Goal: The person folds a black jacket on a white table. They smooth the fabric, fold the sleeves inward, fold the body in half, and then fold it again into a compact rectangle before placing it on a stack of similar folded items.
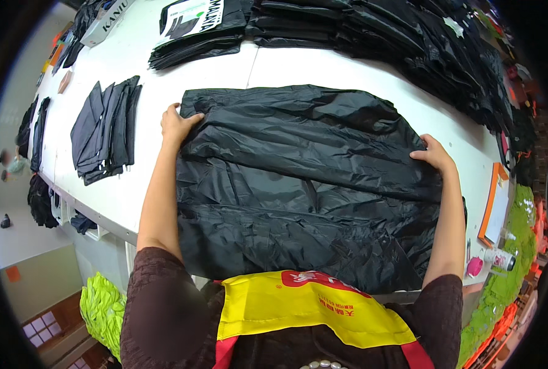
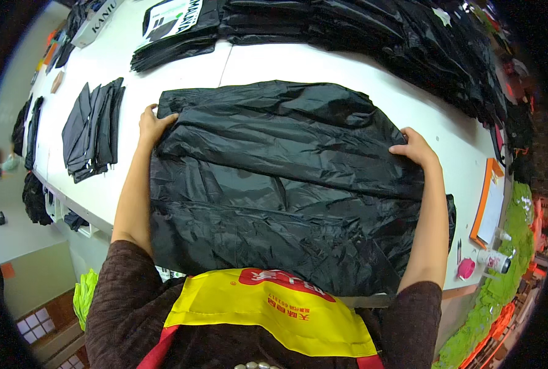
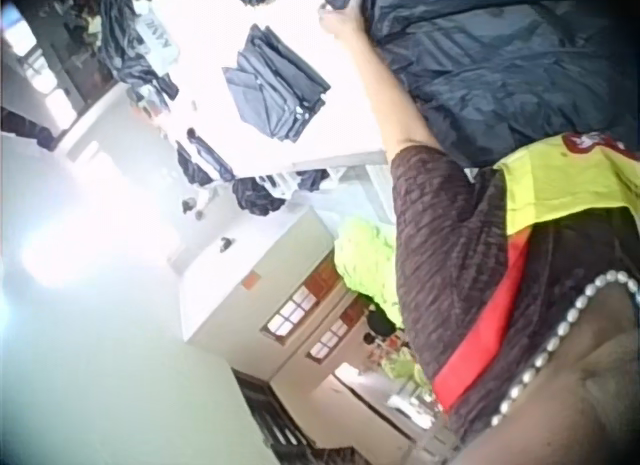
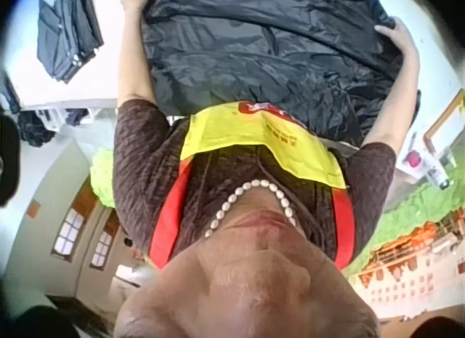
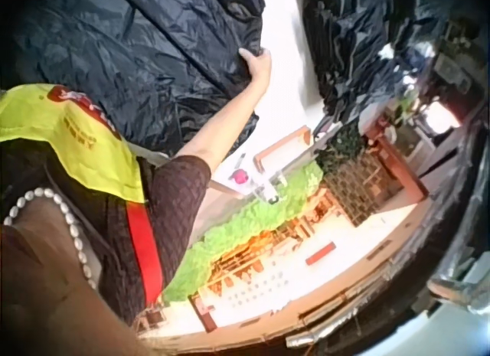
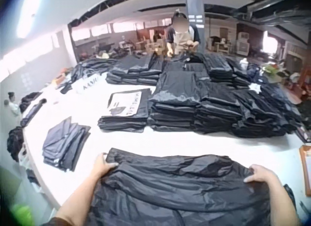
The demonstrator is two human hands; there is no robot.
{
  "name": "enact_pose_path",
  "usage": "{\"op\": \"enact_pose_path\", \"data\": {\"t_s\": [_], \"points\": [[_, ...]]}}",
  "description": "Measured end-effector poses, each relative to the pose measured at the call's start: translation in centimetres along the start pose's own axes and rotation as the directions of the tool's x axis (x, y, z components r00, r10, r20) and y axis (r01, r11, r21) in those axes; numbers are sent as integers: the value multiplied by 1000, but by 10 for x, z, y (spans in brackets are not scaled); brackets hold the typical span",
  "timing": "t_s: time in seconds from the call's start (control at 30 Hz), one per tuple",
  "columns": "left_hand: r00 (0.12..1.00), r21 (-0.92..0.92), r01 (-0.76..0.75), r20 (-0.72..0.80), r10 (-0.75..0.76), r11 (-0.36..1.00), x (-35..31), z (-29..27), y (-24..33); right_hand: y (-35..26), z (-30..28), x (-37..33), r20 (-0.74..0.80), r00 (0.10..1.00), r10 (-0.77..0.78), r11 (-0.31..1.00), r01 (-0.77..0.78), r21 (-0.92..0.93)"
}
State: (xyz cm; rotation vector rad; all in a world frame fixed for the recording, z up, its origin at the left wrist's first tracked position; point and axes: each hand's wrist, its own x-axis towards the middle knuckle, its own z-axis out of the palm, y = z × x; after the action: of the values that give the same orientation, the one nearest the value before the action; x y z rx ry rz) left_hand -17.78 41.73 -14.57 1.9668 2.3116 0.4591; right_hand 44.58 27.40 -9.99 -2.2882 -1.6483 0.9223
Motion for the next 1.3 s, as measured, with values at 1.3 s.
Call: {"op": "enact_pose_path", "data": {"t_s": [1.3], "points": [[923,-449,-345,-320,212,824,-311,-113,-157,53,156,-299,-524,693,-496,853,274,-445]]}}
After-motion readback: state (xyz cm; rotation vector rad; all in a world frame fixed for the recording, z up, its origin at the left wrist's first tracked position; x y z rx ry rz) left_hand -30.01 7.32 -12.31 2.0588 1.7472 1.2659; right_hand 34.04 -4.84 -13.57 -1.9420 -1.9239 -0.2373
